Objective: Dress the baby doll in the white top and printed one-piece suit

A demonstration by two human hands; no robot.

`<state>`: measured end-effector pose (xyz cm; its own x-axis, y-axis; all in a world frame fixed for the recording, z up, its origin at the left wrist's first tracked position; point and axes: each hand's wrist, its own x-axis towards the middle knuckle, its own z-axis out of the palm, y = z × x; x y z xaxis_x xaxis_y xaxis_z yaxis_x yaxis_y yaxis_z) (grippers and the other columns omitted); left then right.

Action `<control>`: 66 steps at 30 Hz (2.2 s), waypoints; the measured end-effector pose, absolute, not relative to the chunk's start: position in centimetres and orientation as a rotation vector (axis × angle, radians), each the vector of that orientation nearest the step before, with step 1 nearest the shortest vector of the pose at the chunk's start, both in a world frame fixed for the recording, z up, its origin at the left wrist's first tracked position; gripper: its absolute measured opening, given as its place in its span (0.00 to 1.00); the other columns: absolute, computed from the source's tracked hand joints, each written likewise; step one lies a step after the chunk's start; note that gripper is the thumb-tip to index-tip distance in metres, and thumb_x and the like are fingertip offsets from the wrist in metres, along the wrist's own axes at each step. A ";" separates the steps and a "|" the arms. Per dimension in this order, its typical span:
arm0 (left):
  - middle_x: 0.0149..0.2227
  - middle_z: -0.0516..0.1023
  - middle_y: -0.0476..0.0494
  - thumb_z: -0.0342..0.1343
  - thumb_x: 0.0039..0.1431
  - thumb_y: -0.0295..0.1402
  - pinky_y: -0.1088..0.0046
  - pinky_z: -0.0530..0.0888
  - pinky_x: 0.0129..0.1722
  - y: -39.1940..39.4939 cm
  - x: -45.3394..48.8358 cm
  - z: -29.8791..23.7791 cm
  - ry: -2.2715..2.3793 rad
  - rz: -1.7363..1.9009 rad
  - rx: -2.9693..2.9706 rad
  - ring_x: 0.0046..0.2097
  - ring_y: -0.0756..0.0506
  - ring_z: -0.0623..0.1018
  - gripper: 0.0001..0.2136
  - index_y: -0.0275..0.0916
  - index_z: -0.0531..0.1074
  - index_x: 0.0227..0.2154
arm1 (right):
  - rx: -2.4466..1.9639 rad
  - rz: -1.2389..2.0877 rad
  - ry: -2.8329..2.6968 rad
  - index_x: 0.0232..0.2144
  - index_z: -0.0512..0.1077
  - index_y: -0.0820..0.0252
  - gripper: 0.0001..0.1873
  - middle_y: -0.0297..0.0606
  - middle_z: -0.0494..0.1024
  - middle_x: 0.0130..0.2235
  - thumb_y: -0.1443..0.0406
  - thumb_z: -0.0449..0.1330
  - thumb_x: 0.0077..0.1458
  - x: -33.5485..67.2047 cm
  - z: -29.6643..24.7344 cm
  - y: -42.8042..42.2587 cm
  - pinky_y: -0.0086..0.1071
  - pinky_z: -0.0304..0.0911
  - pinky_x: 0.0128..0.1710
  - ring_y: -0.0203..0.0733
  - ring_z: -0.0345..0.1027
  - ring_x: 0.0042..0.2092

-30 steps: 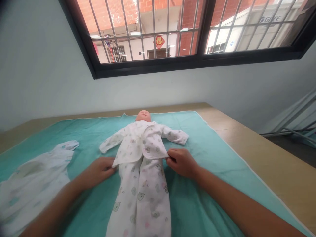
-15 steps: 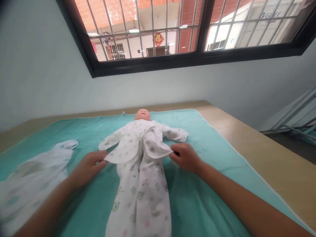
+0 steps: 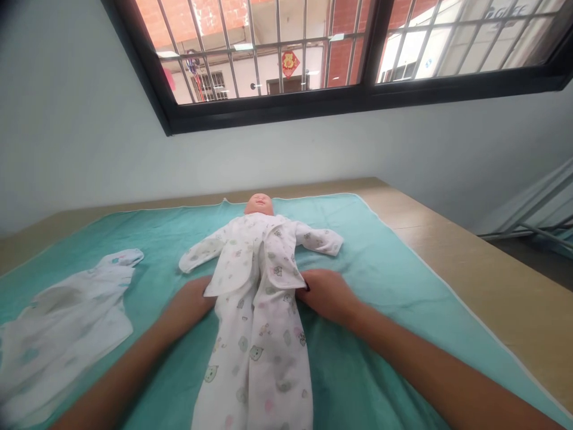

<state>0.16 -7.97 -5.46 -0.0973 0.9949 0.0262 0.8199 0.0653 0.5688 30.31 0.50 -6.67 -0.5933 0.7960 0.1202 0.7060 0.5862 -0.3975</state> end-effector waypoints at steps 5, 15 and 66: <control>0.28 0.79 0.46 0.51 0.55 0.42 0.70 0.70 0.30 -8.1 -0.5 -4.5 1.953 0.669 1.755 0.33 0.40 0.76 0.13 0.40 0.75 0.28 | -1.193 0.522 -2.482 0.18 0.64 0.58 0.12 0.31 0.73 0.23 0.65 0.57 0.51 31.1 -6.6 1.2 0.30 0.46 0.25 0.37 0.62 0.26; 0.34 0.79 0.47 0.52 0.53 0.36 0.70 0.71 0.32 -8.5 -1.0 -4.4 1.806 0.620 1.789 0.36 0.40 0.76 0.08 0.43 0.74 0.34 | -1.130 0.625 -2.580 0.23 0.66 0.57 0.06 0.31 0.77 0.28 0.66 0.56 0.51 31.4 -6.2 1.3 0.29 0.51 0.26 0.39 0.66 0.29; 0.39 0.79 0.52 0.50 0.63 0.27 0.56 0.53 0.65 -9.2 6.1 -6.2 1.293 1.245 2.283 0.51 0.48 0.74 0.06 0.42 0.64 0.29 | -1.421 0.820 -1.731 0.27 0.65 0.58 0.10 0.30 0.68 0.25 0.61 0.62 0.47 21.2 -1.2 9.0 0.27 0.52 0.22 0.32 0.58 0.23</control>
